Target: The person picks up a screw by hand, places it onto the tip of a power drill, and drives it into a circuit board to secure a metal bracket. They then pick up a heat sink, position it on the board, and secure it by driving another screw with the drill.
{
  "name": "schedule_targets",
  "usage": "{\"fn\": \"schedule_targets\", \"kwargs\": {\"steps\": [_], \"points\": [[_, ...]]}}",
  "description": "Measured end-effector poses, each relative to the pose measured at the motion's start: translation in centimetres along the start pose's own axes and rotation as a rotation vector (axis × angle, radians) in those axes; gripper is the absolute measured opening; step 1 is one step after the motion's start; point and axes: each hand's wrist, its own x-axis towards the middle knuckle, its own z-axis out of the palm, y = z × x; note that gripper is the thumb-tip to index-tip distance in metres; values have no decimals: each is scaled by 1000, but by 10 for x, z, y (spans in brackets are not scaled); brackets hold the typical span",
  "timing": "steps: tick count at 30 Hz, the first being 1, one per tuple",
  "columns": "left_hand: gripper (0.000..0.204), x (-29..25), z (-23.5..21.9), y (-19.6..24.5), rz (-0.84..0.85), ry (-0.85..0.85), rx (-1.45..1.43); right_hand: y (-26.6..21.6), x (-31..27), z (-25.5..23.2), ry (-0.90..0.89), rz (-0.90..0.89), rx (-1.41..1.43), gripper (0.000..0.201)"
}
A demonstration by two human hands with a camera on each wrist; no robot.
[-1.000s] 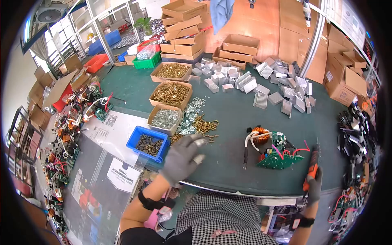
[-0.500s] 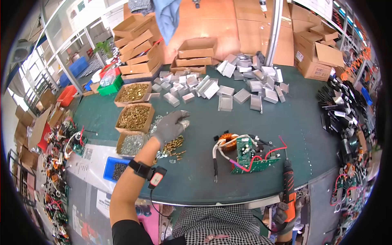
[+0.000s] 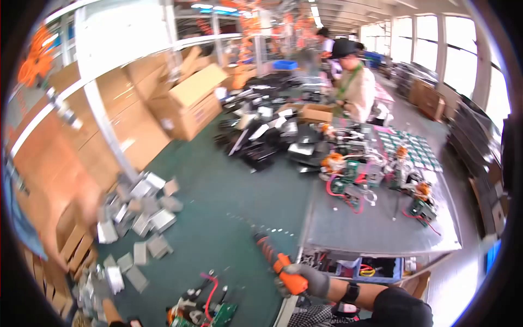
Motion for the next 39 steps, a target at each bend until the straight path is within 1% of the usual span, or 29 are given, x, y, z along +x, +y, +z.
{"fn": "schedule_targets", "kwargs": {"steps": [1,3,5,7,10,12,13,14,15,18,21,24,27,30,32,33,35,36,37,38,39], "points": [[41,-4,-6,13,-30,-41,48,0,2,-4,-60,19,8,48],[40,-18,-19,29,-74,-93,106,-1,-2,10,81,-6,-67,43],[39,-29,-30,36,-84,-122,124,1,1,3,52,8,-48,40],[39,-39,-42,39,-89,-145,133,-2,0,5,38,41,-25,38],[39,-46,-48,34,-51,-190,123,3,11,-9,4,63,-41,40],[42,-48,-48,16,12,-184,184,2,9,-5,46,53,-96,41],[44,-55,-56,30,40,-181,215,0,6,-2,67,52,-127,42],[49,-64,-65,46,-60,-112,304,-2,4,1,75,46,-159,42],[49,-72,-76,68,-76,-92,348,-4,2,3,82,47,-170,42],[49,-91,-103,108,-52,-107,452,0,7,-2,102,45,-195,42],[50,-105,-119,136,-34,-118,525,6,14,-9,59,22,-198,46],[50,-117,-127,161,-32,-136,576,-4,20,1,75,-20,-400,47],[51,-122,-134,170,-18,-134,577,-29,46,-4,9,-130,-761,43],[52,-123,-127,127,70,-1,458,-55,62,6,54,-127,-1207,51],[52,-137,-142,173,-120,-48,634,-68,73,-6,121,-329,-1425,61],[52,-142,-150,189,-215,-74,721,-74,74,-10,157,-433,-1530,66],[49,-144,-157,168,-106,-68,637,-116,44,18,455,-615,-1430,76],[48,-144,-158,155,-52,-67,596,-143,71,-10,446,-872,-1271,80],[46,-143,-159,148,-20,-75,578,-177,64,-8,468,-1031,-1127,73],[43,-141,-161,141,13,-84,567,-214,45,7,502,-1066,-963,71],[41,-139,-163,132,45,-95,556,-248,37,13,592,-1068,-713,64]]}}
